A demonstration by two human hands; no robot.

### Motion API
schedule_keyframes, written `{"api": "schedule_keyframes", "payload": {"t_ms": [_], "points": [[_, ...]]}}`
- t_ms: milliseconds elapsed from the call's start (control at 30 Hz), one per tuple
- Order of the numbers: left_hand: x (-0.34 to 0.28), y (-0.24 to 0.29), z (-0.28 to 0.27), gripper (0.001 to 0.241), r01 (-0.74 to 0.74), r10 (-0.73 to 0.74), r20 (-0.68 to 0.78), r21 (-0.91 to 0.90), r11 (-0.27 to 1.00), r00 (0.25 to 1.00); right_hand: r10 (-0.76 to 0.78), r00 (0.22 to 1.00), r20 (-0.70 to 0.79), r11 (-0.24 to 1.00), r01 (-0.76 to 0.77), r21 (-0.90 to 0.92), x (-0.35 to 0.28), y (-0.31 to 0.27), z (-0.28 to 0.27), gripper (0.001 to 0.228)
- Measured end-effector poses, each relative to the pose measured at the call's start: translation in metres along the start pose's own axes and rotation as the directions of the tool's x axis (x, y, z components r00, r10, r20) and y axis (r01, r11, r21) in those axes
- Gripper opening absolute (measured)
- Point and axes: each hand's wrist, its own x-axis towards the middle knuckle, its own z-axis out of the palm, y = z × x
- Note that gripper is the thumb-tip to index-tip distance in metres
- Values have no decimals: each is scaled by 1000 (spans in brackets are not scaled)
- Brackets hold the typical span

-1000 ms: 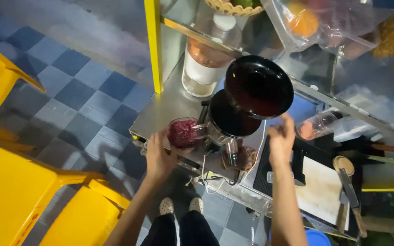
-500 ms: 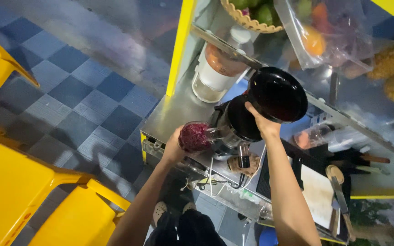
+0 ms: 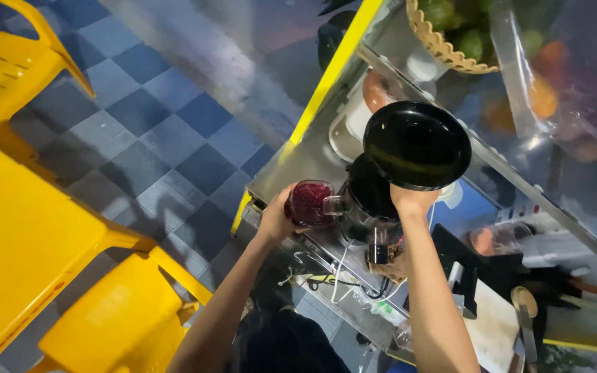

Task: The recorder prepares a fresh juice drink using a juicer and passion fruits.

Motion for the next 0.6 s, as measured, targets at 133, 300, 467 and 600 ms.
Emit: {"api": "schedule_keyframes", "payload": {"t_ms": [133,300,467,600], "points": [[1,-7,-1,95,35,-35,-18,14,999,999,48,999,16,998,-48,-31,4,-6,2,38],[1,0,-8,84,-68,68,33,-20,998,997,33,999,31,998,-32,-46,5,10,7,43],[-3,-10,0,88,196,-171,100,-371,908,980,24,999,44,999,-23,-24,4,19,6,51],[-1,4,-7,88,63,-59,65,-60,996,996,-11,1000,-8,1000,11,-2,3,18,2,52]]}}
